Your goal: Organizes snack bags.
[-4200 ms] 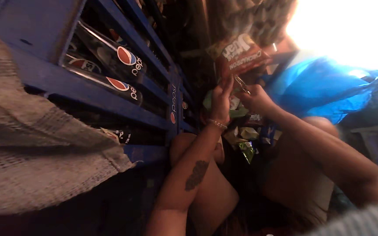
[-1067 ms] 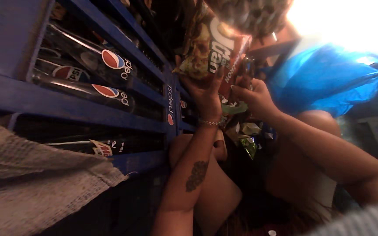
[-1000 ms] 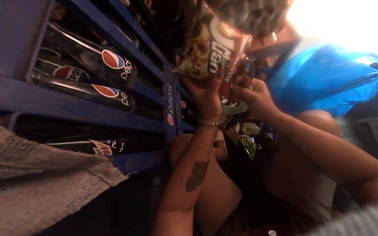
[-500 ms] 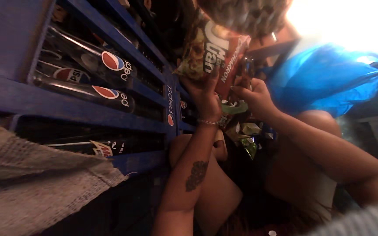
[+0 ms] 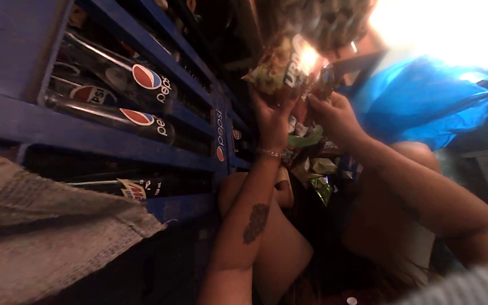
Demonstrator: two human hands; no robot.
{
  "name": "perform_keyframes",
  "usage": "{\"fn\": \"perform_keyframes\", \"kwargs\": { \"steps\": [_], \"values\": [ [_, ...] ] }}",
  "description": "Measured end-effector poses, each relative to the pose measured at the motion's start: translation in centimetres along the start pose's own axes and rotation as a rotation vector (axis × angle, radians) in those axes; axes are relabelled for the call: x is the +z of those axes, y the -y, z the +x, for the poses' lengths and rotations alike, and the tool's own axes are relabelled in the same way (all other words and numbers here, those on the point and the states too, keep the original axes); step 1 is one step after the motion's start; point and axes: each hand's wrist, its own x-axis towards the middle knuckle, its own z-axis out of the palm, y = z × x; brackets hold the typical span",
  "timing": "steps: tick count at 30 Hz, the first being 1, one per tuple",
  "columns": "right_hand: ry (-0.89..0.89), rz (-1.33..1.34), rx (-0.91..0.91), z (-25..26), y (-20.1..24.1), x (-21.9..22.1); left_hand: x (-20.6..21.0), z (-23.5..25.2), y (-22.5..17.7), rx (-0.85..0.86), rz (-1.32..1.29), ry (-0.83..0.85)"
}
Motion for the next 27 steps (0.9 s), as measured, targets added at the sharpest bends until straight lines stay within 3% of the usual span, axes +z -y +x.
{"fn": "perform_keyframes", "kwargs": {
  "steps": [5,9,11,15,19,22,25,27],
  "values": [
    [-0.065,-0.276,0.100,1.1,1.4,-2.1,-1.8,1.4,-0.2,-0.169,0.391,-0.140],
    [-0.042,-0.548,0.207,1.7,2.7,-3.8,-3.2,2.8,-0.2,-0.177,1.082,0.208],
    [-0.016,-0.643,0.314,2.3,3.1,-4.3,-3.2,3.4,0.8,-0.288,1.385,0.427],
    [0.012,-0.718,0.476,4.2,1.1,-4.7,-3.9,4.1,3.8,-0.408,1.707,0.622],
    [-0.033,-0.952,0.365,6.7,-3.4,-4.3,-5.6,6.3,5.9,-0.392,1.680,0.582],
    [-0.059,-0.959,0.310,7.3,-8.1,-4.3,-6.6,7.5,7.0,-0.581,1.423,0.525],
    [-0.002,-0.923,0.453,7.9,-12.4,-4.2,-6.8,8.3,6.9,-0.685,1.240,0.469],
    [0.069,-0.912,0.556,8.8,-13.9,-3.6,-6.9,8.7,6.6,-0.712,1.265,0.555]
  ]
}}
